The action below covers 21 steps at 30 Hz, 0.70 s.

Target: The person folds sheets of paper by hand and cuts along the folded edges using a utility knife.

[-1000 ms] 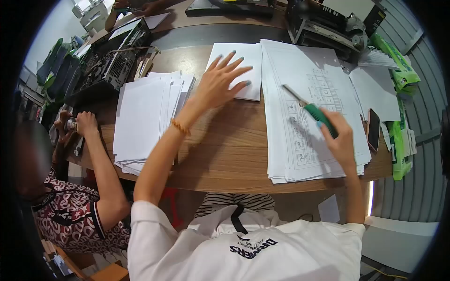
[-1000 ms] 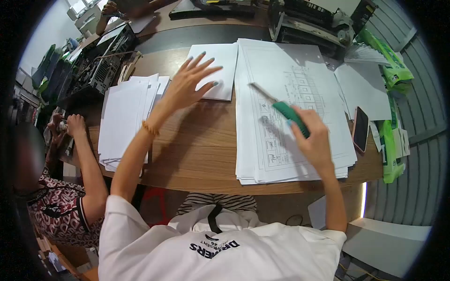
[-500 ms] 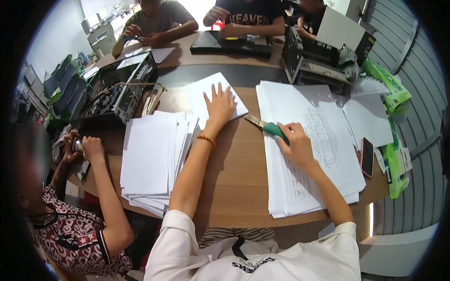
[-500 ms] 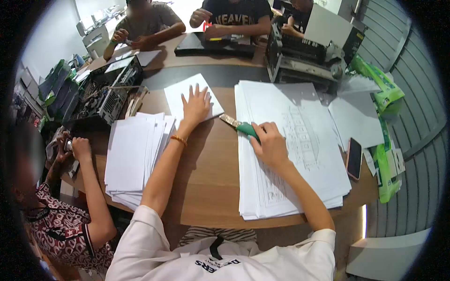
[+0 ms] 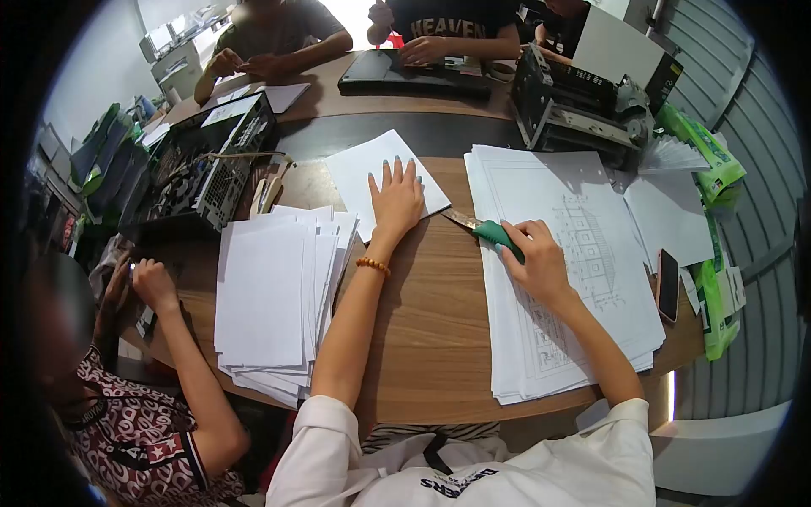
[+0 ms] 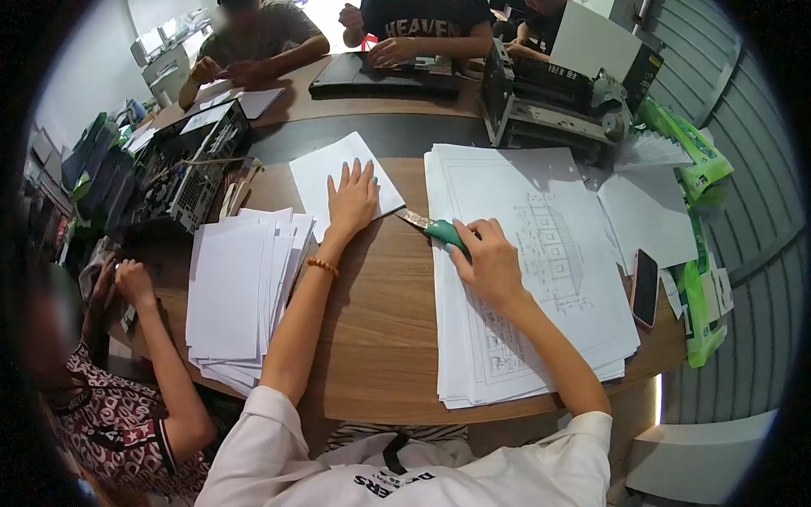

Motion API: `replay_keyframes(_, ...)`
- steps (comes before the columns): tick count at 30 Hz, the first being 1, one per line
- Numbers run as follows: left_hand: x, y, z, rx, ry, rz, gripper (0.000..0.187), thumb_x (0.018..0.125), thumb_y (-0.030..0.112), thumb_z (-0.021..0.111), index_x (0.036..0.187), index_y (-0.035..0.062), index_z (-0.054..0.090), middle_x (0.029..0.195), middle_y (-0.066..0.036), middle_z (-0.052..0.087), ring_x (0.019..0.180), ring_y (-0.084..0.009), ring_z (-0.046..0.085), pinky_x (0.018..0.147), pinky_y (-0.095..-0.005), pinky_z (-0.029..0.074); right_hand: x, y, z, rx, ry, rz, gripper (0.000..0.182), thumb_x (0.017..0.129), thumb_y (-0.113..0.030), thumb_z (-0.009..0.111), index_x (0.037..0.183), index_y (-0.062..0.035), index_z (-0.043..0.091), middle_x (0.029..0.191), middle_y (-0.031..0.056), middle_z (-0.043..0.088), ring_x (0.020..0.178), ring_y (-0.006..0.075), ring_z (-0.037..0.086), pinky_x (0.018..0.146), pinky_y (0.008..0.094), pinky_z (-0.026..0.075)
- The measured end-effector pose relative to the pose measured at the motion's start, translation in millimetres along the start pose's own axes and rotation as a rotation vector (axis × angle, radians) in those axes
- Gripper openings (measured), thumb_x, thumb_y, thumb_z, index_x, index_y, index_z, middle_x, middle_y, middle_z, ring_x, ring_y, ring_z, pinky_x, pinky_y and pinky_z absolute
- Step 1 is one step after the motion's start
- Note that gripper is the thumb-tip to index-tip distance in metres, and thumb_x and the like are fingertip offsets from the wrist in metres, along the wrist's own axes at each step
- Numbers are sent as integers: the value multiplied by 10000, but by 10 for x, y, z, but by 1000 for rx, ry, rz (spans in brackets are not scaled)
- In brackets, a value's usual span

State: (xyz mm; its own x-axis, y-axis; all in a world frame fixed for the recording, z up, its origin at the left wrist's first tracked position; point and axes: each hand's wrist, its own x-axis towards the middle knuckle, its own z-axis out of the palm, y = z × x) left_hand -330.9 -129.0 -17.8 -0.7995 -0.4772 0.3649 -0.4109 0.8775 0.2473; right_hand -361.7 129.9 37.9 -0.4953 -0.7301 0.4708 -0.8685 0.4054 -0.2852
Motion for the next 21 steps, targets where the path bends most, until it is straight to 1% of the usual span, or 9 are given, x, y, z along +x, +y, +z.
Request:
replay_keyframes(4, 4, 9, -10, 11, -27, -8, 472, 934, 306, 325, 1365, 116, 360, 1424, -148, 335, 1334, -342, 263, 1060, -567, 167, 22, -4, 45, 9, 13, 13, 332, 759, -121, 638, 1072, -13, 612, 908, 108, 571, 856, 248, 538, 707, 345, 477)
replay_keyframes(6, -9, 12, 1, 13, -4, -4, 476, 933, 306, 326, 1367, 115, 357, 1427, -142, 332, 1336, -339, 260, 1062, -565, 166, 15, -11, 32, 7, 16, 15, 332, 759, -124, 636, 1071, -13, 613, 911, 107, 571, 856, 248, 538, 706, 345, 477)
replay_keyframes(8, -8, 16, 3, 11, -13, -5, 477, 933, 306, 324, 1370, 116, 355, 1428, -140, 331, 1337, -336, 260, 1063, -563, 164, 27, -27, -46, -22, 7, -15, 344, 765, -142, 629, 1084, -12, 613, 905, 105, 574, 853, 239, 545, 670, 349, 497)
replay_keyframes(11, 9, 6, -3, 13, -26, -13, 479, 934, 304, 319, 1374, 120, 350, 1431, -135, 329, 1339, -332, 257, 1066, -560, 160, -16, -7, -84, -17, -2, 39, 347, 759, -149, 636, 1082, -23, 618, 909, 101, 572, 856, 236, 546, 673, 345, 497)
replay_keyframes(14, 1, 6, -5, 11, -35, -18, 481, 934, 302, 315, 1380, 122, 346, 1434, -130, 325, 1343, -328, 252, 1069, -557, 155, -30, 31, -44, -10, 5, 9, 344, 759, -151, 636, 1080, -28, 620, 907, 95, 572, 858, 234, 546, 669, 346, 498)
replay_keyframes(21, -3, 16, -17, 39, -48, -14, 489, 931, 306, 317, 1384, 123, 340, 1442, -127, 312, 1349, -324, 241, 1071, -552, 158, 26, 47, -21, -8, 9, 19, 334, 757, -149, 633, 1069, -30, 628, 904, 93, 574, 855, 232, 550, 672, 343, 499)
